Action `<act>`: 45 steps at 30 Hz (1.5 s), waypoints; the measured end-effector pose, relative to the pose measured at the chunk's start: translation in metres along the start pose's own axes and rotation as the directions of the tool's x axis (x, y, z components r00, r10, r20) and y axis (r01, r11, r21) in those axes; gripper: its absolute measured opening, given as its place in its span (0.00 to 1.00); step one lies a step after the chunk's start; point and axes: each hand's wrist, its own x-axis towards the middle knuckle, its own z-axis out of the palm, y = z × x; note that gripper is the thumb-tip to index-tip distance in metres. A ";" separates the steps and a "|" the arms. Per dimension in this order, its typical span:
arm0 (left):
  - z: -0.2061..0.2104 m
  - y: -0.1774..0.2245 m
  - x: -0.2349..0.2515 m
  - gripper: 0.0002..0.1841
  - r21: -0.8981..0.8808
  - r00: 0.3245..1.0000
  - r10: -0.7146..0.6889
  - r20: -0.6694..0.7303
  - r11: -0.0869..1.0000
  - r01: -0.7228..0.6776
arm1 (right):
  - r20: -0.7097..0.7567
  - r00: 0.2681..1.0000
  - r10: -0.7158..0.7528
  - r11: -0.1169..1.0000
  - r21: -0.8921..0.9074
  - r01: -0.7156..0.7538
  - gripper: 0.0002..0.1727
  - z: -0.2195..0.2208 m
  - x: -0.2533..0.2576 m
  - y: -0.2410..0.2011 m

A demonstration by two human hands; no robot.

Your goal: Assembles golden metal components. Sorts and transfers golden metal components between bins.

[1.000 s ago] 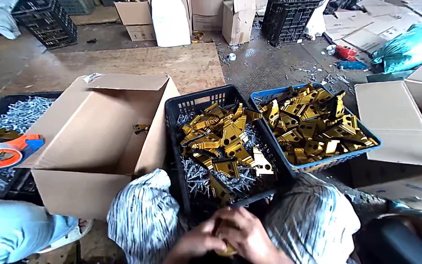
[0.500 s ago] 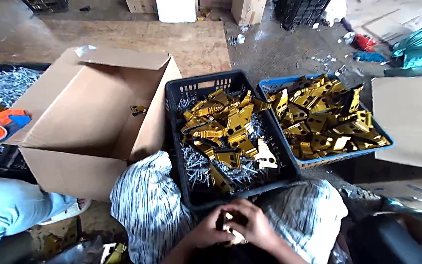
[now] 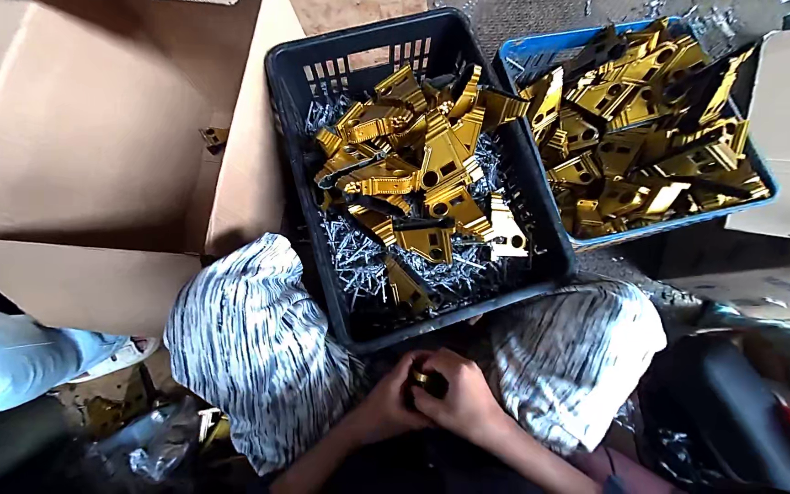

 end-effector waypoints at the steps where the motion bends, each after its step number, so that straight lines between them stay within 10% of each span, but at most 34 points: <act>1: -0.003 0.002 -0.002 0.48 -0.012 0.999 -0.029 0.026 0.999 0.030 | 0.000 1.000 -0.022 1.000 0.009 0.022 0.18 0.001 -0.001 0.001; 17: -0.012 0.011 0.008 0.34 0.088 0.994 -0.070 -0.086 0.993 0.077 | 0.065 0.944 -0.325 0.934 0.182 0.309 0.11 -0.016 0.016 0.017; 20: -0.021 0.028 0.011 0.47 0.004 0.989 -0.150 0.019 0.989 0.150 | -0.020 0.920 -0.391 0.917 0.080 0.391 0.11 -0.023 0.019 0.014; 24: -0.021 0.059 0.022 0.32 0.081 0.996 0.025 -0.088 0.997 -0.018 | -0.202 0.784 -0.587 0.805 -0.249 0.539 0.14 -0.041 0.024 0.000; 29: -0.010 0.046 0.053 0.25 0.444 0.811 0.406 -0.422 0.872 -0.205 | -0.259 0.706 -0.659 0.738 -0.405 0.540 0.11 -0.034 0.048 -0.015; 45: 0.008 0.013 0.040 0.27 0.176 0.648 0.462 -0.605 0.872 -0.457 | -0.228 0.668 -0.708 0.654 -0.569 0.498 0.11 0.002 0.035 -0.035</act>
